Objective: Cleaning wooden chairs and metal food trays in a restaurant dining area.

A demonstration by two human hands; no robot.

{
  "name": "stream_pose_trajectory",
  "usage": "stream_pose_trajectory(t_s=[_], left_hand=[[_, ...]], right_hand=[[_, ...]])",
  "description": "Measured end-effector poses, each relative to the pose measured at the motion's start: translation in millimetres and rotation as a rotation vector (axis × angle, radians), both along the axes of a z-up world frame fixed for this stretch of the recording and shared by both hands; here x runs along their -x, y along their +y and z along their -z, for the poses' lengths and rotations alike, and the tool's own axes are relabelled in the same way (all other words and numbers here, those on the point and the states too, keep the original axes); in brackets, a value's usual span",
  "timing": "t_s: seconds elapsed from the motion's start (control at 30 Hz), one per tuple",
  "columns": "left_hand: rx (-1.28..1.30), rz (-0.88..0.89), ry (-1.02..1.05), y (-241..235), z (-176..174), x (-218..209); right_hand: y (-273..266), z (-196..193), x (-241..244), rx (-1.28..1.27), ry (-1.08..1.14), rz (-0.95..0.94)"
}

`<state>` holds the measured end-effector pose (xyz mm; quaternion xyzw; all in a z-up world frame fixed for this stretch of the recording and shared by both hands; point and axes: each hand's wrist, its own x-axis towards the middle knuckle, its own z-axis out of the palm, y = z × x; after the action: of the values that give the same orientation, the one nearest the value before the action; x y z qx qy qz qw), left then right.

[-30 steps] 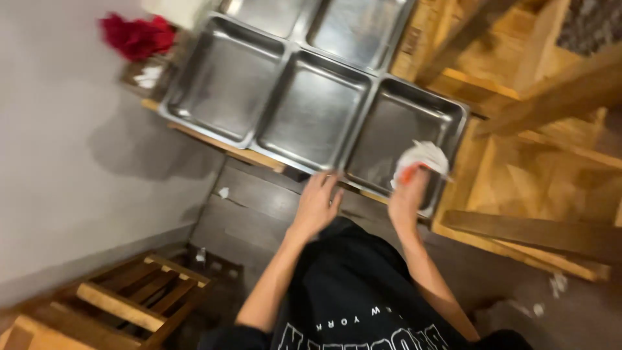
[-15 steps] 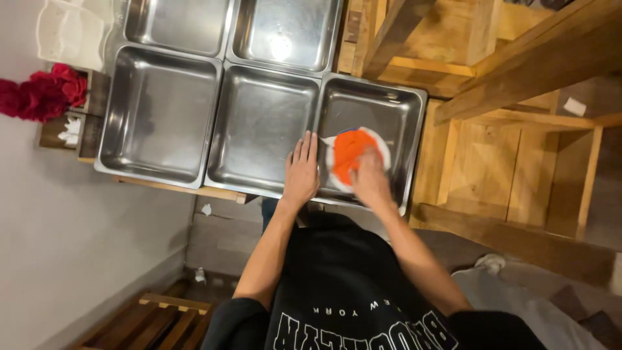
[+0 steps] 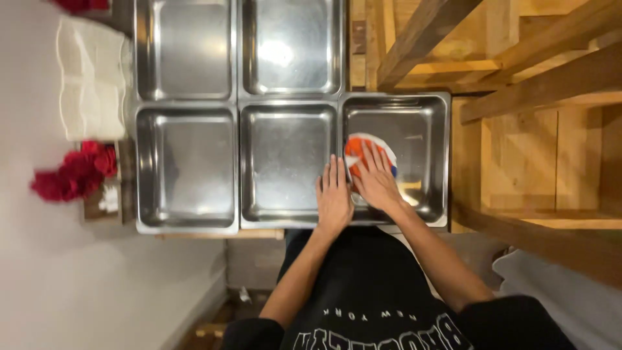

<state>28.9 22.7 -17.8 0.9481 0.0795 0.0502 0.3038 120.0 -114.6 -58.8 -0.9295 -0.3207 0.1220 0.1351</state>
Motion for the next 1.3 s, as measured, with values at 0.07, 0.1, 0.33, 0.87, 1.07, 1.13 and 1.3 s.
stream_pose_trajectory(t_s=[0.07, 0.1, 0.33, 0.87, 1.07, 1.13, 1.3], left_hand=[[0.004, 0.0, 0.014, 2, 3, -5], [0.01, -0.033, 0.037, -4, 5, -3], [0.027, -0.042, 0.048, -2, -6, -11], [0.122, -0.065, 0.022, -6, 3, -3], [0.156, -0.085, 0.015, -5, 1, -2], [0.161, -0.085, 0.02, -7, 4, -1], [0.133, -0.073, -0.007, -7, 1, -2]], right_hand=[[-22, 15, -2, 0.003, -0.001, 0.042], [-40, 22, 1, 0.01, 0.006, 0.051], [-13, 9, -79, -0.091, -0.125, 0.356], [-68, 14, -33, -0.024, 0.013, 0.29], [-14, 31, -51, 0.0, -0.06, 0.138], [-13, 26, -28, 0.001, -0.113, -0.017], [-44, -34, 13, 0.019, 0.248, -0.098]])
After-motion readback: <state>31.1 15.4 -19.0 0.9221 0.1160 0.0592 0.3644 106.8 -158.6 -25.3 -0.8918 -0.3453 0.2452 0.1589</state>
